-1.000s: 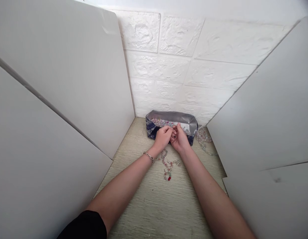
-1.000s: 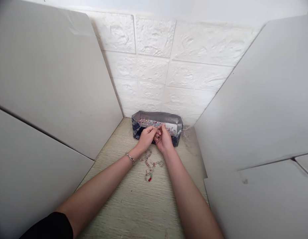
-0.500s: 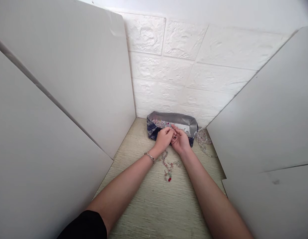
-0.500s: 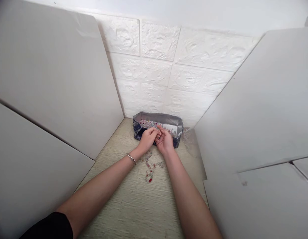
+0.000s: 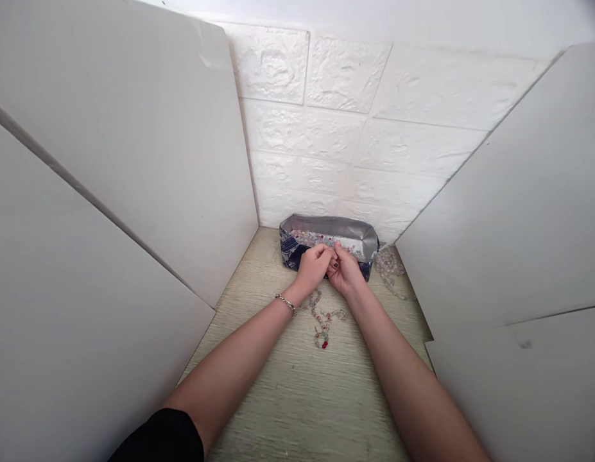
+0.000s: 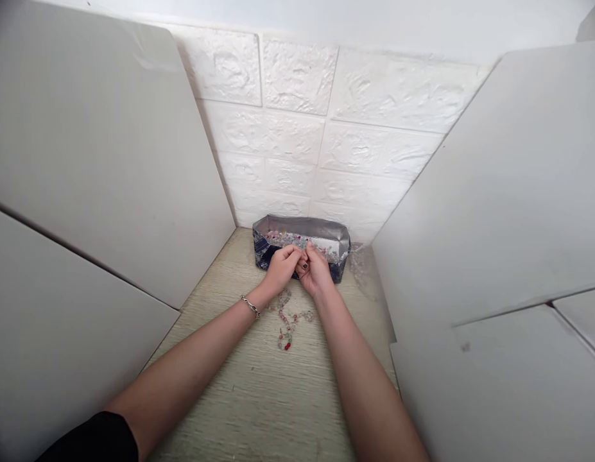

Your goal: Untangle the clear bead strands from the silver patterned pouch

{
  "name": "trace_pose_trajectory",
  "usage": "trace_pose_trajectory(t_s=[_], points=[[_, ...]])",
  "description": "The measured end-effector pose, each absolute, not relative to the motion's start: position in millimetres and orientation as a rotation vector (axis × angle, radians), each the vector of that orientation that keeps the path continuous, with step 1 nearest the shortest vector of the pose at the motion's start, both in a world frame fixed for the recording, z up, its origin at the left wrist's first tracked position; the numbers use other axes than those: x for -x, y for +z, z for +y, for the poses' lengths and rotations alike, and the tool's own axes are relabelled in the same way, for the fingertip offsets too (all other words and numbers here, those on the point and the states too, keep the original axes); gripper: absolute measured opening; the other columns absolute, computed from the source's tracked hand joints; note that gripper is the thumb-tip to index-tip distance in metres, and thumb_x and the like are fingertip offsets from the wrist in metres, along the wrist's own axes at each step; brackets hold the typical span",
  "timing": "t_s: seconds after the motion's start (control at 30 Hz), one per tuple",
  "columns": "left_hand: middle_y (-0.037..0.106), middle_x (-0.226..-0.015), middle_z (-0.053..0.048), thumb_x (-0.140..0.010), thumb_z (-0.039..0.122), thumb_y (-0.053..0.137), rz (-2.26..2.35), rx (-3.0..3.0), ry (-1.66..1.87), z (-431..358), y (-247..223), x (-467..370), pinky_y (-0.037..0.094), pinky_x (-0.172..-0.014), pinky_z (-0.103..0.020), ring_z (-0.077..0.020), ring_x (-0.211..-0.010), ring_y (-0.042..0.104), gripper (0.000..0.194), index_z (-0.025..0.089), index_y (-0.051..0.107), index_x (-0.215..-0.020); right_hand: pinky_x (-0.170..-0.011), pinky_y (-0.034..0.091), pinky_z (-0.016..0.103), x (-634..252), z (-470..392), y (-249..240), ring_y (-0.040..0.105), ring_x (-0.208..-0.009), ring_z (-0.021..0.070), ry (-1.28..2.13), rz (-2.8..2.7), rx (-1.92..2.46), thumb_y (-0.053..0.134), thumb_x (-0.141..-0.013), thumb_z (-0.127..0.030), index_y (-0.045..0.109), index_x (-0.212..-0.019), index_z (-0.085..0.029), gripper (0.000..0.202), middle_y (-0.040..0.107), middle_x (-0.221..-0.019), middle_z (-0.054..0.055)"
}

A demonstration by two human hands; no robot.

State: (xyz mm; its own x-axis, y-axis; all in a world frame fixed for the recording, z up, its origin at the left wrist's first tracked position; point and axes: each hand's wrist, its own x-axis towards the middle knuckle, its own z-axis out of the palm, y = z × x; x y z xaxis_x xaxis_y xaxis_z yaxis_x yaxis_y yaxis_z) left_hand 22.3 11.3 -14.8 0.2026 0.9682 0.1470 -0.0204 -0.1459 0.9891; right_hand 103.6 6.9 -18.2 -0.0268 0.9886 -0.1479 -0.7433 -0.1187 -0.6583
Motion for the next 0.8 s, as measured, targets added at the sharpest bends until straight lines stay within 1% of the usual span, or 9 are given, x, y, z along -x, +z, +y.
trace_pose_trajectory(t_s=[0.13,0.2,0.27,0.33,0.4,0.5,0.6,0.7,0.8], points=[[0.055,-0.059,0.0,-0.07,0.027,0.042,1.02,-1.416,1.17,15.1,-20.3,-22.3,0.038,-0.057,-0.021,-0.0082,-0.056,0.049,0.019,0.015,0.052,-0.058,-0.029,0.021,0.012,-101.0,7.3,-18.6,0.025,-0.031,0.0014,1.489,-0.456,0.677,0.055,-0.073,-0.03,0.034,-0.054,-0.017,0.031,0.032,-0.04,-0.008],[0.054,-0.057,0.0,-0.07,0.027,0.041,1.025,-1.403,1.175,16.3,-21.6,-22.4,0.037,-0.055,-0.02,-0.0078,-0.055,0.047,0.019,0.015,0.05,-0.057,-0.028,0.02,0.011,-100.0,7.3,-17.9,0.025,-0.031,0.0013,1.468,-0.446,0.666,0.056,-0.072,-0.029,0.038,-0.058,-0.017,0.025,0.033,-0.041,-0.009],[0.053,-0.056,0.001,-0.07,0.027,0.041,1.011,-1.389,1.177,16.4,-21.4,-22.7,0.037,-0.053,-0.02,-0.0072,-0.053,0.047,0.019,0.015,0.048,-0.057,-0.028,0.02,0.012,-99.3,7.2,-16.6,0.025,-0.031,0.0015,1.472,-0.434,0.672,0.054,-0.073,-0.03,0.044,-0.065,-0.017,0.018,0.032,-0.042,-0.01],[0.053,-0.056,0.001,-0.07,0.027,0.041,0.986,-1.373,1.172,15.9,-20.4,-23.1,0.038,-0.052,-0.019,-0.0069,-0.052,0.047,0.019,0.014,0.049,-0.058,-0.028,0.019,0.012,-98.9,6.9,-14.6,0.023,-0.03,0.0019,1.483,-0.406,0.688,0.051,-0.075,-0.033,0.047,-0.071,-0.017,0.017,0.03,-0.041,-0.01],[0.054,-0.057,0.0,-0.07,0.028,0.042,0.966,-1.352,1.157,15.4,-19.6,-23.3,0.038,-0.051,-0.019,-0.0069,-0.051,0.048,0.019,0.014,0.05,-0.06,-0.027,0.019,0.013,-99.1,6.5,-12.4,0.022,-0.029,0.0024,1.489,-0.355,0.701,0.046,-0.077,-0.035,0.046,-0.068,-0.017,0.019,0.027,-0.04,-0.01],[0.056,-0.06,-0.001,-0.07,0.028,0.042,0.943,-1.334,1.138,15.5,-19.9,-23.2,0.039,-0.052,-0.02,-0.0075,-0.051,0.05,0.019,0.014,0.052,-0.062,-0.027,0.021,0.014,-100.4,5.9,-9.6,0.023,-0.028,0.0034,1.504,-0.279,0.7,0.037,-0.078,-0.026,0.044,-0.064,-0.017,0.018,0.027,-0.039,-0.009],[0.059,-0.064,-0.002,-0.07,0.026,0.042,0.941,-1.349,1.15,15.9,-20.7,-22.8,0.041,-0.056,-0.021,-0.0081,-0.056,0.051,0.019,0.014,0.054,-0.062,-0.028,0.024,0.015,-102.6,6.3,-9.3,0.028,-0.03,0.0046,1.539,-0.27,0.667,0.032,-0.073,-0.014,0.047,-0.07,-0.016,0.014,0.03,-0.04,-0.007],[0.059,-0.065,-0.002,-0.069,0.025,0.042,0.944,-1.358,1.176,15.9,-20.0,-22.6,0.041,-0.058,-0.022,-0.0086,-0.059,0.052,0.019,0.014,0.055,-0.061,-0.029,0.024,0.015,-103.5,8.0,-10.7,0.029,-0.03,0.0051,1.575,-0.296,0.66,0.034,-0.069,-0.008,0.047,-0.076,-0.016,0.017,0.032,-0.041,-0.008],[0.057,-0.063,-0.002,-0.068,0.026,0.044,0.968,-1.35,1.179,15.6,-18.6,-22.4,0.04,-0.056,-0.022,-0.0087,-0.058,0.05,0.018,0.014,0.054,-0.06,-0.028,0.023,0.014,-102.5,9.5,-12.2,0.029,-0.03,0.0048,1.569,-0.3,0.677,0.035,-0.072,-0.007,0.044,-0.072,-0.017,0.013,0.034,-0.041,-0.008]])
